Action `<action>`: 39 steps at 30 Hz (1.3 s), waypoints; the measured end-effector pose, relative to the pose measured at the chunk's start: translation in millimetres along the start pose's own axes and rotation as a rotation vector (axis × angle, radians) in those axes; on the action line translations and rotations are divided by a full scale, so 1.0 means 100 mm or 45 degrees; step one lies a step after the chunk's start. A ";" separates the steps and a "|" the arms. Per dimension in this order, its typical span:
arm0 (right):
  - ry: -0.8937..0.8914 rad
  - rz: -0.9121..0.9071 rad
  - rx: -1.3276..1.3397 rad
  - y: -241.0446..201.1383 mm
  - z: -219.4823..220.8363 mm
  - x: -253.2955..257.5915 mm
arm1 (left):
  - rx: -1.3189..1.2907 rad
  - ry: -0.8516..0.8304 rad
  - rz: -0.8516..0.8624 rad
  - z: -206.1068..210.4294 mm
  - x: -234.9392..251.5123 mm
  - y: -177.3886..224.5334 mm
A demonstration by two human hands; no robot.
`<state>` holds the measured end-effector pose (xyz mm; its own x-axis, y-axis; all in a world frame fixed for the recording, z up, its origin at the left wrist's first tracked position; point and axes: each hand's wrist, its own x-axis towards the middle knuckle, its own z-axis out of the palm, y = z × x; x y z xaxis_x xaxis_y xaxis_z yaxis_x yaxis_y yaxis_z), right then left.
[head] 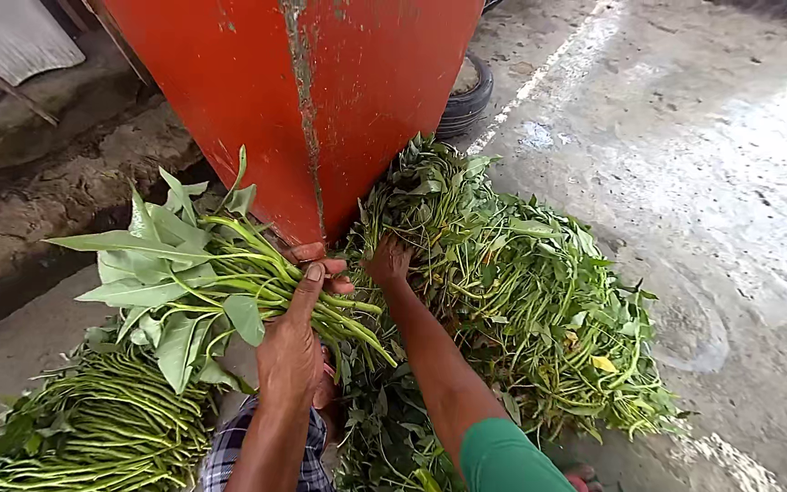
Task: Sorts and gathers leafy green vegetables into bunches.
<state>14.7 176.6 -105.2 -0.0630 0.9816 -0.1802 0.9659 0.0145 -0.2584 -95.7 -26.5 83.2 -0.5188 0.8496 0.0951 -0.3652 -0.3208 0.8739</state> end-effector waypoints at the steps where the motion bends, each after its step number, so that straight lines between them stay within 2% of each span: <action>1: 0.022 -0.014 -0.035 0.01 0.08 0.02 | -0.004 0.002 -0.011 0.00 0.00 0.00; 3: 0.074 -0.032 -0.040 0.05 0.16 0.04 | -0.006 0.001 -0.026 0.00 0.04 -0.01; 6: 0.003 0.082 0.095 0.02 -0.03 0.01 | -0.014 0.028 -0.038 -0.01 0.08 -0.04; 9: -0.132 0.119 0.507 0.09 -0.49 -0.06 | -0.041 0.038 -0.055 -0.03 0.11 -0.05; 12: -0.047 0.111 0.941 0.30 -0.91 -0.23 | -0.056 0.008 -0.079 -0.04 0.10 -0.05; 15: 0.204 0.008 1.307 0.58 -1.30 -0.61 | -0.088 -0.018 -0.118 -0.04 0.08 -0.06; 19: 0.712 -0.284 1.504 0.99 -1.75 -1.22 | -0.077 -0.041 -0.150 0.00 0.03 -0.10; 21: 0.977 -0.273 1.279 1.22 -1.82 -1.52 | -0.076 -0.069 -0.171 0.06 -0.01 -0.14; 23: 1.090 -0.035 0.887 1.43 -1.70 -1.81 | -0.069 -0.126 -0.205 0.12 -0.06 -0.20; 25: 0.942 0.186 0.614 1.65 -1.35 -1.95 | -0.044 -0.199 -0.246 0.20 -0.13 -0.29; 27: 0.490 0.393 0.475 1.91 -0.89 -2.01 | -0.010 -0.290 -0.312 0.29 -0.23 -0.37; 29: 0.018 0.460 0.493 2.19 -0.52 -2.07 | 0.020 -0.373 -0.402 0.38 -0.33 -0.46; 30: -0.067 0.459 0.520 2.27 -0.42 -2.10 | 0.036 -0.399 -0.442 0.42 -0.38 -0.50; 37: 0.117 0.349 0.476 2.34 -0.45 -2.20 | 0.189 -0.428 -0.602 0.62 -0.49 -0.78; 39: 0.268 0.308 0.428 2.35 -0.46 -2.25 | 0.227 -0.448 -0.610 0.65 -0.51 -0.86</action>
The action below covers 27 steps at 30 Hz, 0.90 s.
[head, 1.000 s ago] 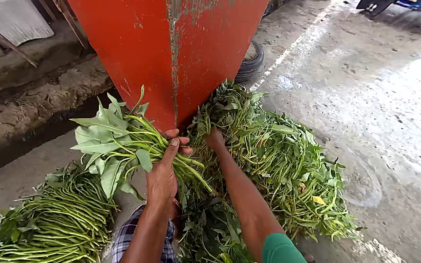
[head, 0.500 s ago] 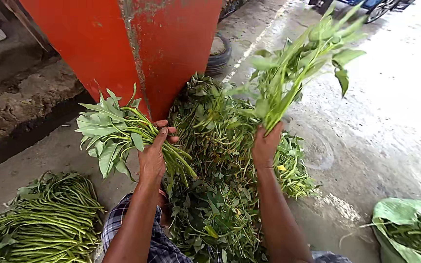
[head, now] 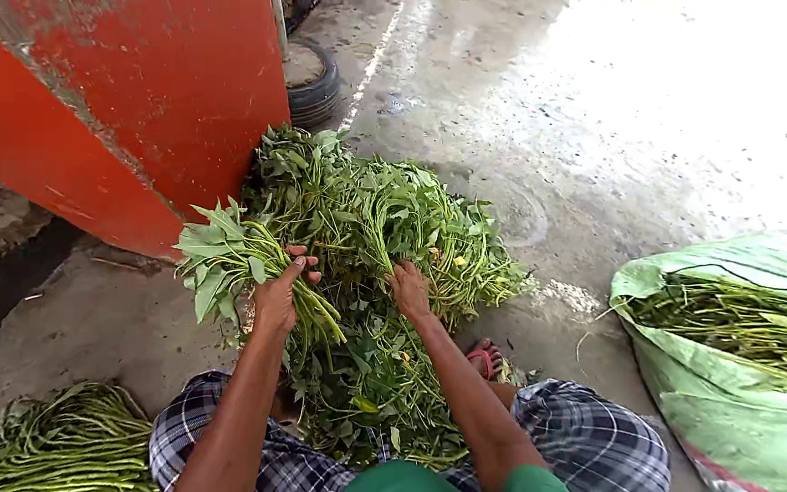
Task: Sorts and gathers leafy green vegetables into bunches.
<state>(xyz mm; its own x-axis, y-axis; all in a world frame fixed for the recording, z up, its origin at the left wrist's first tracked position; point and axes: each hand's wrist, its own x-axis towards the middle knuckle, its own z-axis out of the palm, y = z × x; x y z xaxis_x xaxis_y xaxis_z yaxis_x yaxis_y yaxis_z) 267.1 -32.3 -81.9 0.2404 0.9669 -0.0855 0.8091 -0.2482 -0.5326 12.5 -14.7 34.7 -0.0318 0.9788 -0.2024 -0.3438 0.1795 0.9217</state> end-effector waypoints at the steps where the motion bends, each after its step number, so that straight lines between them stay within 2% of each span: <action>1: 0.091 -0.039 0.042 0.01 -0.01 -0.03 | 0.016 -0.012 -0.011 0.02 0.01 -0.02; 5: 0.470 -0.198 0.408 0.03 0.06 -0.16 | 0.021 -0.046 -0.049 0.12 0.05 -0.10; 7: 0.590 -0.257 0.519 0.04 0.12 -0.19 | 0.024 -0.053 -0.062 0.15 0.06 -0.14; 16: 0.630 -0.509 0.440 -0.12 0.38 -0.51 | 0.027 -0.137 -0.019 0.29 0.15 -0.34; 21: 0.660 -0.703 0.260 -0.17 0.55 -0.58 | 0.028 0.018 0.014 0.28 0.26 -0.49; 24: 0.692 -0.735 0.159 -0.17 0.54 -0.58 | 0.057 0.048 -0.003 0.26 0.26 -0.46; 27: 0.721 -0.694 0.040 -0.21 0.49 -0.58 | 0.157 0.013 0.076 0.22 0.20 -0.45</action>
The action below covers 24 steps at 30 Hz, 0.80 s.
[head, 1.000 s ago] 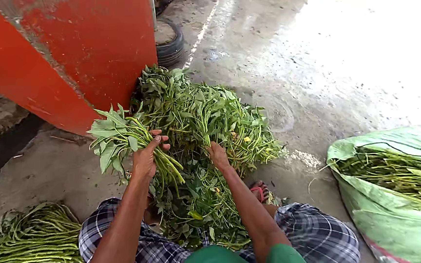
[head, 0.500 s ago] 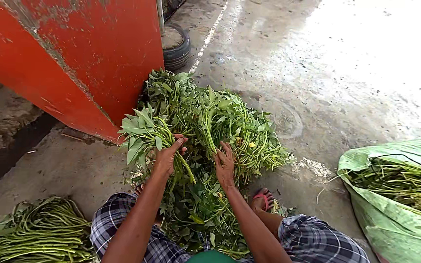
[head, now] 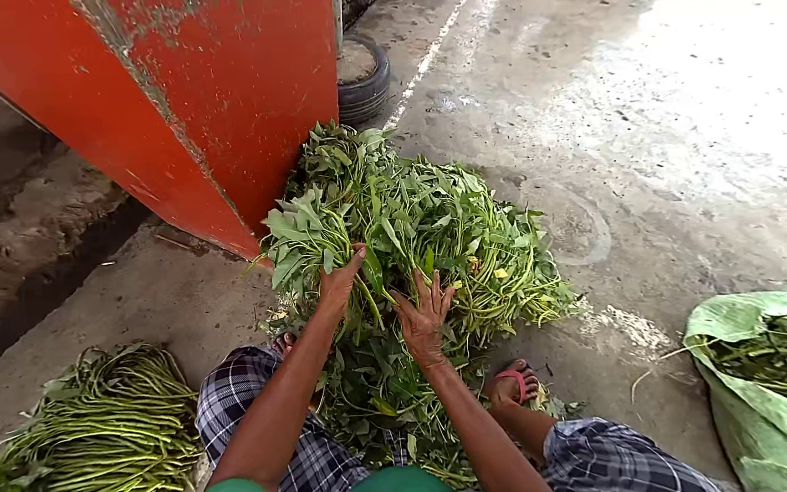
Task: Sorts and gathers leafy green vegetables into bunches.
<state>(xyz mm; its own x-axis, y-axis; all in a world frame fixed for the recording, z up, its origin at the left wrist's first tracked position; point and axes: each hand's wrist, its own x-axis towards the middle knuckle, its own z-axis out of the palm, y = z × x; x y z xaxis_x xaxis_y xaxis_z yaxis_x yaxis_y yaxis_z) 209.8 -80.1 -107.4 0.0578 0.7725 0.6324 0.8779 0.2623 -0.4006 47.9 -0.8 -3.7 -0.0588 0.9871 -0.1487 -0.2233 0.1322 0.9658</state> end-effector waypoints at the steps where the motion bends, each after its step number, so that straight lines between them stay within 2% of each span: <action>1: 0.003 0.003 -0.045 -0.01 -0.01 0.02 | 0.001 -0.018 0.035 0.00 -0.01 -0.01; 7: -0.088 0.069 -0.183 -0.13 -0.08 0.07 | -0.030 -0.016 0.005 0.03 -0.07 -0.03; 10: -0.209 0.156 -0.162 -0.19 -0.16 0.07 | -0.017 -0.041 -0.036 0.00 -0.02 -0.08; 13: -0.236 0.210 -0.076 -0.30 -0.23 0.17 | 0.029 -0.076 -0.030 -0.02 -0.05 -0.09; 15: -0.359 0.347 0.212 -0.40 -0.31 0.37 | 0.065 -0.090 -0.041 -0.02 -0.07 -0.07; 17: -0.513 0.594 0.621 -0.48 -0.37 0.62 | 0.076 -0.124 -0.067 -0.02 -0.08 -0.10; 19: -0.557 0.787 0.978 -0.52 -0.32 0.81 | 0.105 -0.129 -0.101 -0.02 -0.11 -0.11; 21: -0.450 0.931 1.292 -0.57 -0.24 0.87 | 0.137 -0.126 -0.101 -0.02 -0.12 -0.10; 24: -0.137 1.163 1.630 -0.70 -0.19 0.90 | 0.127 -0.152 -0.101 -0.02 -0.10 -0.06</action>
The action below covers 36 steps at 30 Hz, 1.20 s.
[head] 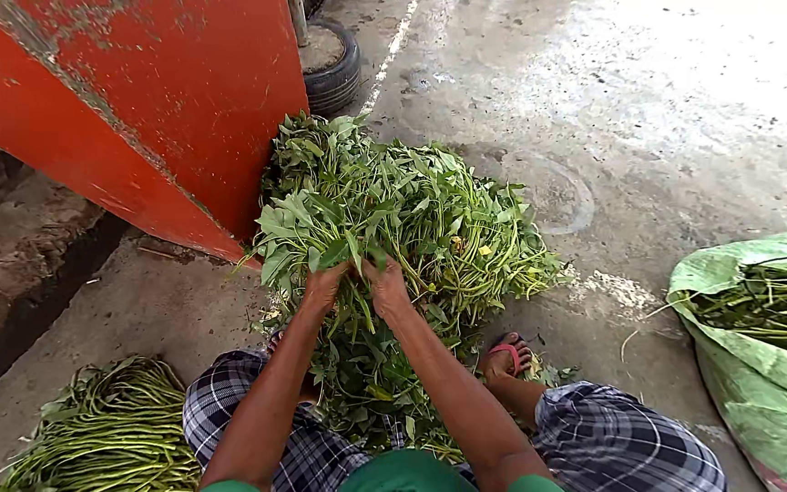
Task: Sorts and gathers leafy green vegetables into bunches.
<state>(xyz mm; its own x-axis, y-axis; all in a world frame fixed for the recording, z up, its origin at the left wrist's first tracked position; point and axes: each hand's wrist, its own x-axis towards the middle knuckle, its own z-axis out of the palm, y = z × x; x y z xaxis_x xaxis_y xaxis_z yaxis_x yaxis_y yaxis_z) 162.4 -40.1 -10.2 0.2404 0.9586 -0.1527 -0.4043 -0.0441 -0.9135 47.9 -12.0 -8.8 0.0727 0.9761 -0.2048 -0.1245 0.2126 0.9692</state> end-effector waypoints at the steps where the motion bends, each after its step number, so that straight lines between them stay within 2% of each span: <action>1: 0.040 0.044 0.100 0.00 0.02 0.00 | 0.023 -0.010 -0.024 -0.01 -0.01 0.02; 3: 0.123 0.139 0.261 -0.02 0.05 0.00 | 0.079 -0.034 -0.061 -0.04 -0.03 0.05; 7: 0.257 0.328 0.500 -0.13 0.09 0.02 | -0.011 -0.103 -0.052 -0.06 0.03 0.02; 10: 0.209 0.249 0.403 -0.08 0.05 0.02 | 0.039 -0.176 -0.009 -0.08 0.04 0.03; 12: 0.103 -0.067 -0.106 0.10 -0.04 -0.04 | 0.140 -0.025 0.031 -0.04 0.03 0.10; 14: -0.057 -0.608 -0.842 0.36 -0.23 -0.11 | 0.153 0.144 0.195 -0.09 0.15 0.07; 15: -0.166 -0.786 -1.063 0.52 -0.35 -0.16 | 0.105 0.198 0.269 -0.16 0.25 0.07; 17: -0.452 -0.808 -1.313 0.81 -0.63 -0.35 | 0.025 0.231 0.341 -0.35 0.39 0.16; 19: -0.710 -0.609 -1.526 0.92 -0.89 -0.49 | 0.019 0.249 0.359 -0.48 0.43 0.27; 21: -0.969 0.046 -1.808 0.71 -1.00 -0.41 | 0.089 0.228 0.366 -0.51 0.41 0.30; 22: -1.025 0.331 -1.908 0.57 -0.99 -0.31 | 0.141 0.213 0.353 -0.51 0.38 0.28; 23: -1.026 0.476 -1.986 0.42 -0.96 -0.23 | 0.200 0.204 0.344 -0.49 0.37 0.26; 24: -0.971 0.458 -2.008 0.26 -0.92 -0.18 | 0.240 0.184 0.346 -0.48 0.37 0.25; 25: -0.874 0.308 -1.967 0.13 -0.88 -0.17 | 0.259 0.151 0.361 -0.49 0.38 0.22; 27: -0.630 -0.189 -1.684 0.00 -0.78 -0.18 | 0.266 0.099 0.398 -0.45 0.39 0.21; 28: -0.564 -0.383 -1.496 -0.01 -0.69 -0.19 | 0.256 0.090 0.401 -0.43 0.38 0.20; 29: -0.546 -0.481 -1.307 0.00 -0.58 -0.20 | 0.251 0.088 0.396 -0.40 0.37 0.19; 30: -0.558 -0.471 -1.128 0.04 -0.46 -0.21 | 0.252 0.090 0.387 -0.37 0.36 0.19; 32: -0.578 -0.269 -0.881 0.15 -0.25 -0.24 | 0.246 0.106 0.351 -0.32 0.32 0.17; 36: -0.449 -0.141 -0.689 0.46 -0.02 -0.27 | 0.151 0.187 0.346 -0.29 0.29 0.18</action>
<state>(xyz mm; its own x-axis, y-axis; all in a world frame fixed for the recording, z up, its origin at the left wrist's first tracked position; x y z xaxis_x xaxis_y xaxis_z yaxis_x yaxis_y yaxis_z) 138.9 -68.9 -48.6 -0.0863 0.9963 0.0016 0.1298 0.0129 -0.9915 19.4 21.2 -1.4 -0.0918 0.9943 0.0542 -0.0030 -0.0547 0.9985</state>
